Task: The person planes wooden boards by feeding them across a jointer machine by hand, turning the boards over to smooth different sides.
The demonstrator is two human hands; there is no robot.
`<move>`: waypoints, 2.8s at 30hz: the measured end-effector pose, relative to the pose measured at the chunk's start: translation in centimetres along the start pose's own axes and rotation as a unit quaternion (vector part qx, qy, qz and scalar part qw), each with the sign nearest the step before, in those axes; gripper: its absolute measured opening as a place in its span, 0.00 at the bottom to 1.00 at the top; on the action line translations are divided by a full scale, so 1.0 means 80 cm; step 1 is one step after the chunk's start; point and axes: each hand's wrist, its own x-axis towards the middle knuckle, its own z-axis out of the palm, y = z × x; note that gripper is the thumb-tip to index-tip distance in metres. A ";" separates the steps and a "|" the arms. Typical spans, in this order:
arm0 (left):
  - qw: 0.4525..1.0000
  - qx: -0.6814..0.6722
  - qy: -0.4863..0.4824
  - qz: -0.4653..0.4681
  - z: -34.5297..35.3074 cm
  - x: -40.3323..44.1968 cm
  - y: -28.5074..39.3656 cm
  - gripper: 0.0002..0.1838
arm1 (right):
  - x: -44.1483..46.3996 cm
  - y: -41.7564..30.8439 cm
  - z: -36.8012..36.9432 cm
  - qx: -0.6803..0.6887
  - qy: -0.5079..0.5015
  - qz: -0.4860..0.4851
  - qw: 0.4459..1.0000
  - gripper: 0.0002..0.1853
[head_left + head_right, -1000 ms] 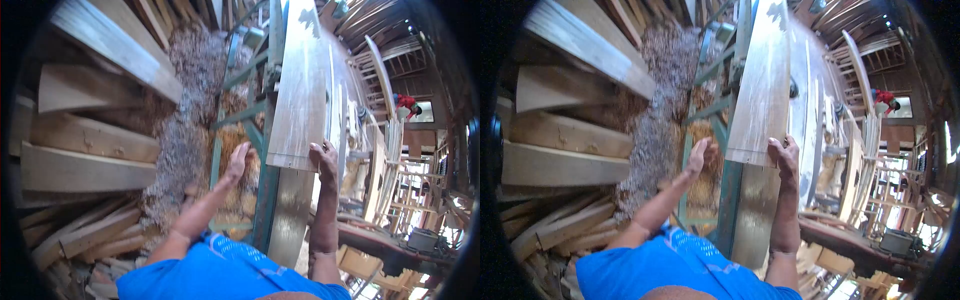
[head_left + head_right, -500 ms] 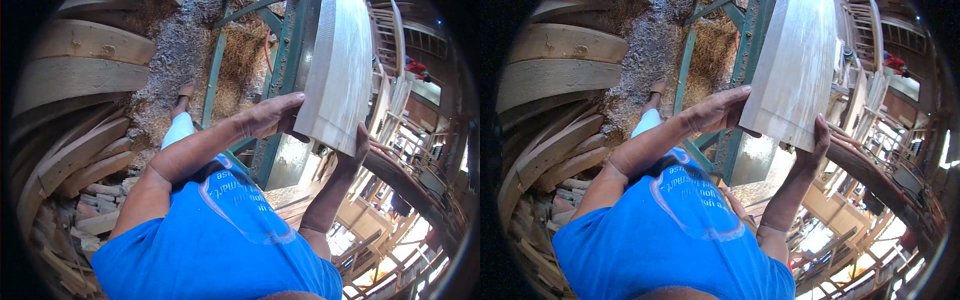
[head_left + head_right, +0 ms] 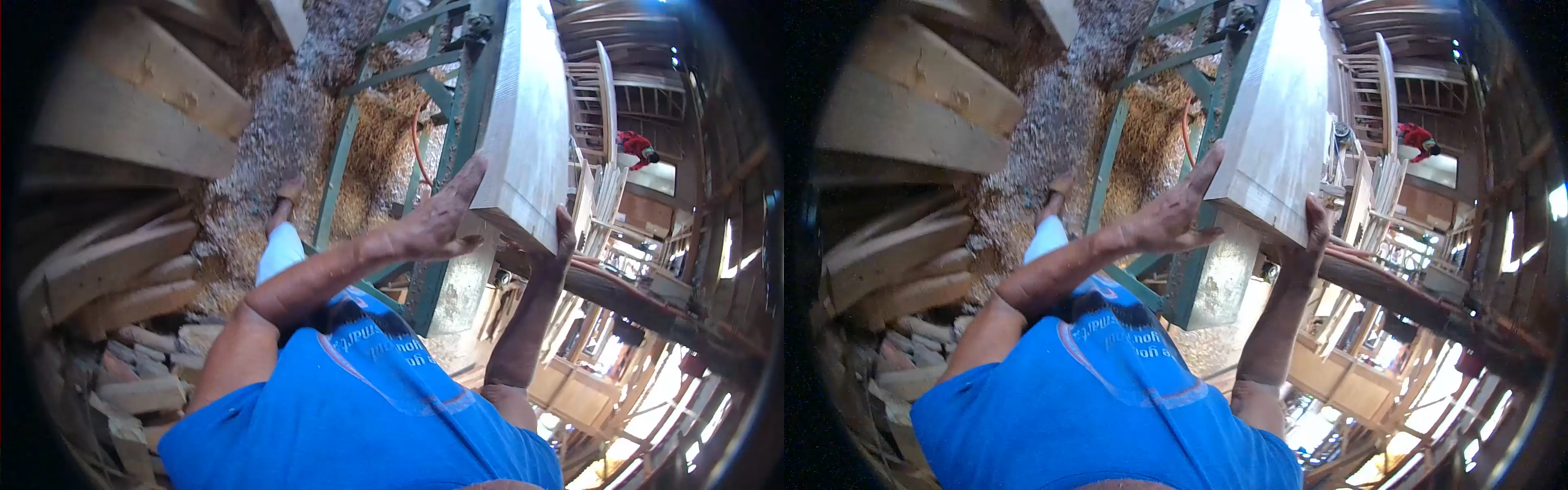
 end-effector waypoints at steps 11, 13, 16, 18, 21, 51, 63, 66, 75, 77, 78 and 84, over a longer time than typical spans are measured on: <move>0.896 -0.380 0.036 -0.229 -0.017 -0.050 0.070 0.46 | -0.051 -0.013 0.058 -0.171 -0.058 -0.085 0.980 0.31; 0.859 -0.450 0.074 -0.231 -0.034 -0.036 0.078 0.41 | -0.055 -0.002 0.056 -0.076 -0.060 -0.089 0.991 0.27; 0.872 -0.421 0.076 -0.239 -0.068 -0.014 0.062 0.37 | -0.019 0.008 0.062 -0.039 -0.063 -0.081 0.994 0.25; 0.915 -0.354 0.067 -0.183 -0.093 0.006 0.084 0.38 | -0.025 -0.004 0.083 -0.019 0.023 -0.025 0.999 0.23; 0.934 -0.323 0.046 -0.146 -0.116 0.049 0.120 0.41 | -0.035 -0.026 0.090 0.019 0.024 -0.059 0.998 0.22; 0.973 -0.100 0.047 -0.202 -0.115 0.050 0.093 0.44 | -0.027 0.048 0.100 0.111 0.016 0.001 0.994 0.34; 0.818 0.004 -0.514 -0.258 0.026 -0.148 0.031 0.35 | -0.228 0.060 -0.107 -0.385 0.080 -0.162 0.905 0.44; 0.810 -0.036 -0.461 -0.361 0.025 -0.174 0.045 0.34 | -0.307 0.051 -0.134 -0.496 0.104 -0.098 0.857 0.47; 0.801 0.019 -0.356 -0.481 0.013 -0.257 0.084 0.34 | -0.386 0.138 -0.205 -0.508 0.125 -0.095 0.847 0.50; 0.813 0.042 -0.370 -0.447 0.008 -0.278 0.068 0.32 | -0.381 0.149 -0.217 -0.512 0.121 -0.101 0.845 0.51; 0.811 0.039 -0.358 -0.462 0.006 -0.281 0.069 0.31 | -0.380 0.150 -0.218 -0.511 0.120 -0.098 0.845 0.51; 0.759 0.088 -0.332 -0.553 -0.050 -0.322 -0.006 0.28 | -0.387 0.131 -0.215 -0.516 0.127 -0.095 0.842 0.50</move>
